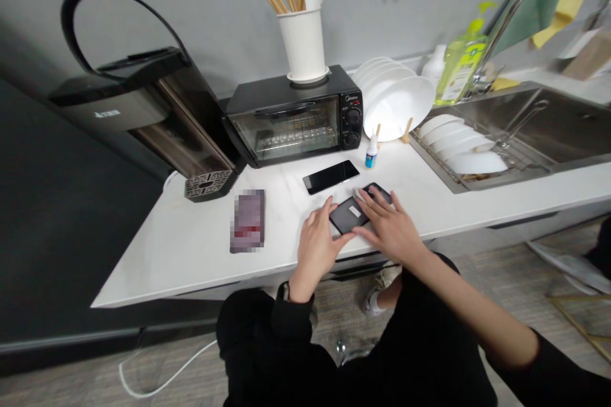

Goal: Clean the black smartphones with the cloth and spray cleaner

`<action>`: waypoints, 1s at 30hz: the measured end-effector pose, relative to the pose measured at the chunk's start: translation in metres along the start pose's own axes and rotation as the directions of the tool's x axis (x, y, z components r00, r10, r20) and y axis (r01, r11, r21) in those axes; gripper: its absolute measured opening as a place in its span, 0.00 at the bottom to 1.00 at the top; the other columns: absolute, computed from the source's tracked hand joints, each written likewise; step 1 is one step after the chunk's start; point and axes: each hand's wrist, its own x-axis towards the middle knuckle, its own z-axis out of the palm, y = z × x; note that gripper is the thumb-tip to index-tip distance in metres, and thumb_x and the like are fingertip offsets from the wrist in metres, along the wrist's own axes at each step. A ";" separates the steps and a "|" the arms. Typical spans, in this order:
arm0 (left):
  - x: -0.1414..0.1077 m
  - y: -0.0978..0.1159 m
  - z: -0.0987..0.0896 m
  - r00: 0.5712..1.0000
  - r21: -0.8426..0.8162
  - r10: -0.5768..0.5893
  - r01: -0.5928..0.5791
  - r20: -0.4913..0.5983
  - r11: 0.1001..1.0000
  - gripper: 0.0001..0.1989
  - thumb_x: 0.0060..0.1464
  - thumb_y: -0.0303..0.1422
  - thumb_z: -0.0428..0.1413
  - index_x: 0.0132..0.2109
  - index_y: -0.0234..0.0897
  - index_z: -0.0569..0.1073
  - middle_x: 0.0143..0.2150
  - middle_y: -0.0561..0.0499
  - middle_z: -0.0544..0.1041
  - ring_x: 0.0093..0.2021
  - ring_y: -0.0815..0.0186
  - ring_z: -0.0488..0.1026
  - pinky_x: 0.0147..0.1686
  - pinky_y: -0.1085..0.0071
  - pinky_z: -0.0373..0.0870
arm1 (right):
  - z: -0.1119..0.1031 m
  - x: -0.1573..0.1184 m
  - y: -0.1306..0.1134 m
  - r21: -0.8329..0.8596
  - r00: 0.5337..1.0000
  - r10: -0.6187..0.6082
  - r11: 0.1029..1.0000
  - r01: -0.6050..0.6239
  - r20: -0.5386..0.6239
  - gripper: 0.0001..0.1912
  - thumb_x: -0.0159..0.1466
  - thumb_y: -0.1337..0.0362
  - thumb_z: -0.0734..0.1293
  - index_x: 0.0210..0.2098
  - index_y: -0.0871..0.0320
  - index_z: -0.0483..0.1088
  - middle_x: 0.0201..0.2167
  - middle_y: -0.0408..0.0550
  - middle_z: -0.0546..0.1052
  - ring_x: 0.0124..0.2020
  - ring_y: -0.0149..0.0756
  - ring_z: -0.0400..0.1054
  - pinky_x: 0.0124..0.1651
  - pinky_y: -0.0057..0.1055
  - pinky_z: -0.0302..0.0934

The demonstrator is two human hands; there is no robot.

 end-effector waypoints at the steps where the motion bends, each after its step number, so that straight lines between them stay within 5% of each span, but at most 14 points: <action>1: 0.000 0.001 0.000 1.000 0.003 -0.002 0.002 -0.002 1.000 0.45 0.59 0.36 0.66 0.75 0.45 0.51 0.66 0.44 0.74 0.64 0.50 0.68 0.63 0.51 0.66 | 0.000 -0.001 0.001 -0.019 0.999 0.034 0.999 -0.035 -0.021 0.35 0.74 0.44 0.58 0.72 0.58 0.60 0.74 0.56 0.60 0.76 0.58 0.48 0.73 0.68 0.43; 6: 0.000 0.001 -0.001 1.000 -0.009 0.000 0.000 0.011 1.000 0.46 0.57 0.35 0.68 0.74 0.45 0.52 0.66 0.45 0.74 0.64 0.51 0.68 0.63 0.52 0.67 | -0.001 -0.011 0.005 0.081 0.993 -0.117 0.990 0.115 0.028 0.46 0.70 0.37 0.60 0.75 0.62 0.52 0.75 0.61 0.56 0.75 0.54 0.53 0.74 0.57 0.51; 11: 0.000 -0.001 -0.001 1.000 -0.010 0.001 -0.001 -0.004 1.000 0.47 0.55 0.37 0.70 0.74 0.46 0.54 0.66 0.46 0.74 0.63 0.50 0.69 0.64 0.51 0.66 | -0.008 -0.020 0.023 -0.013 0.993 0.088 0.996 -0.090 -0.075 0.40 0.74 0.42 0.57 0.74 0.63 0.54 0.74 0.63 0.59 0.75 0.58 0.51 0.73 0.65 0.49; 15: 0.000 -0.002 -0.002 1.000 -0.033 0.012 -0.012 -0.001 0.999 0.47 0.55 0.36 0.69 0.74 0.47 0.54 0.66 0.46 0.74 0.64 0.51 0.69 0.64 0.51 0.67 | -0.008 -0.023 0.018 0.115 0.993 -0.118 0.987 0.113 0.031 0.46 0.71 0.37 0.59 0.76 0.62 0.51 0.75 0.60 0.57 0.76 0.51 0.52 0.73 0.56 0.53; 19: 0.000 -0.002 -0.002 1.000 -0.049 -0.004 0.005 0.006 0.999 0.47 0.55 0.36 0.70 0.74 0.47 0.54 0.67 0.47 0.73 0.65 0.51 0.68 0.65 0.52 0.66 | -0.006 -0.022 0.013 0.055 0.995 0.084 0.995 -0.081 -0.056 0.39 0.74 0.41 0.56 0.73 0.62 0.57 0.73 0.63 0.60 0.74 0.56 0.55 0.72 0.63 0.54; 24: -0.002 -0.003 -0.001 1.000 -0.057 -0.012 0.012 0.012 0.998 0.44 0.58 0.33 0.66 0.75 0.46 0.52 0.67 0.47 0.73 0.65 0.53 0.68 0.65 0.53 0.66 | 0.001 -0.019 0.000 0.145 0.994 -0.105 0.984 0.103 0.005 0.47 0.70 0.35 0.59 0.74 0.63 0.56 0.74 0.60 0.60 0.75 0.53 0.52 0.74 0.57 0.53; 28: -0.004 -0.003 -0.001 1.000 -0.052 0.002 -0.002 0.001 0.999 0.46 0.56 0.36 0.68 0.74 0.46 0.53 0.67 0.46 0.73 0.66 0.52 0.67 0.66 0.52 0.66 | 0.002 -0.011 0.002 0.068 0.989 0.121 0.991 -0.115 -0.090 0.38 0.74 0.42 0.58 0.73 0.62 0.58 0.72 0.62 0.62 0.75 0.57 0.53 0.72 0.64 0.52; 30: -0.005 -0.002 -0.002 1.000 -0.043 0.012 -0.011 0.012 0.999 0.46 0.57 0.34 0.67 0.75 0.46 0.52 0.67 0.46 0.73 0.66 0.52 0.67 0.65 0.53 0.66 | 0.002 -0.008 0.001 0.120 0.998 0.041 0.992 -0.035 -0.046 0.38 0.74 0.43 0.59 0.73 0.61 0.58 0.73 0.60 0.61 0.75 0.55 0.53 0.73 0.60 0.53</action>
